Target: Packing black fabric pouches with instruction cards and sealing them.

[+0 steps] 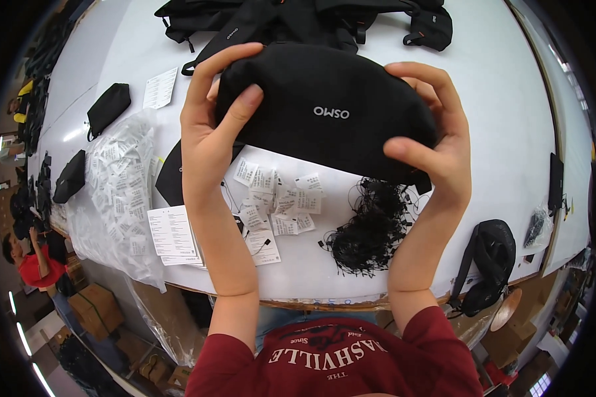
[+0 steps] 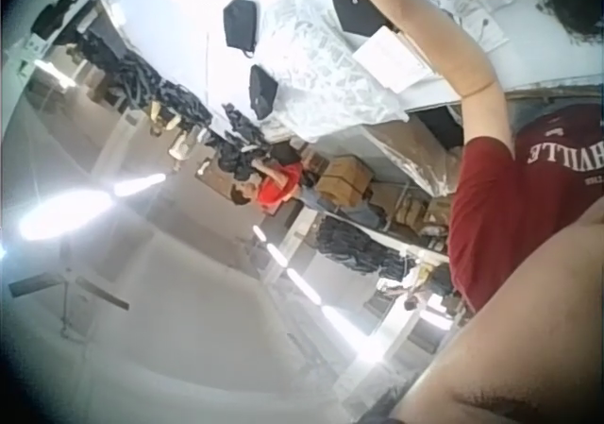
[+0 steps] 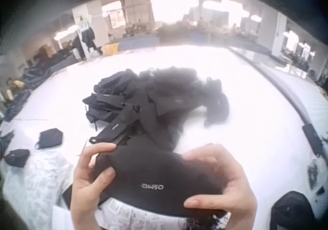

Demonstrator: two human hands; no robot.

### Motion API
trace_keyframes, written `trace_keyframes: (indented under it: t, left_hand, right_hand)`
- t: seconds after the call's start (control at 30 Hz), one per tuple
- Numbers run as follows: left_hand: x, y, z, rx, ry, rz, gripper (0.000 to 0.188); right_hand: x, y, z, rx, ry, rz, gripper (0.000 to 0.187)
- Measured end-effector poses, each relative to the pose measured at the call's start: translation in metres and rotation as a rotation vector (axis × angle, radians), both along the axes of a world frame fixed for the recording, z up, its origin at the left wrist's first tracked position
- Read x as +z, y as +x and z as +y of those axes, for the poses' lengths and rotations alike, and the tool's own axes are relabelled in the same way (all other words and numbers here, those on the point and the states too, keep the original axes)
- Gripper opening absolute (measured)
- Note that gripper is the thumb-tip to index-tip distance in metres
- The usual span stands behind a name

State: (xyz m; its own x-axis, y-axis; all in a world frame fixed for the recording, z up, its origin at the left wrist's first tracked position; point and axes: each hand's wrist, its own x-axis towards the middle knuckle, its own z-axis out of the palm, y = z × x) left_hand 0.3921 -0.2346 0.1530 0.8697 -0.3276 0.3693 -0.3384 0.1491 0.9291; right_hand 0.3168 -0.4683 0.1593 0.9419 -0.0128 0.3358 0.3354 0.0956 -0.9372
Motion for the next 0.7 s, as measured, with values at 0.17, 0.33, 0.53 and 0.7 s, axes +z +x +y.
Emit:
trace_keyframes:
  t: [0.17,0.33,0.53,0.7]
  left_hand:
    - [-0.004,-0.002,-0.007,0.024,0.021,0.04,0.017]
    - [-0.012,-0.005,-0.021,-0.022,0.002,0.012,0.016]
    - [-0.017,-0.008,-0.039,-0.082,0.265,0.1,0.025]
    - [-0.044,-0.02,-0.066,-0.422,0.559,0.042,0.027]
  right_hand:
    - [0.003,-0.002,-0.018,-0.126,-0.199,-0.041,0.026]
    - [0.016,-0.019,-0.028,-0.217,-0.395,-0.008,0.016]
    - [0.021,-0.063,-0.079,-0.811,-0.824,-0.026,0.018]
    - [-0.005,-0.055,-0.094,-0.351,-0.694,0.615,0.022]
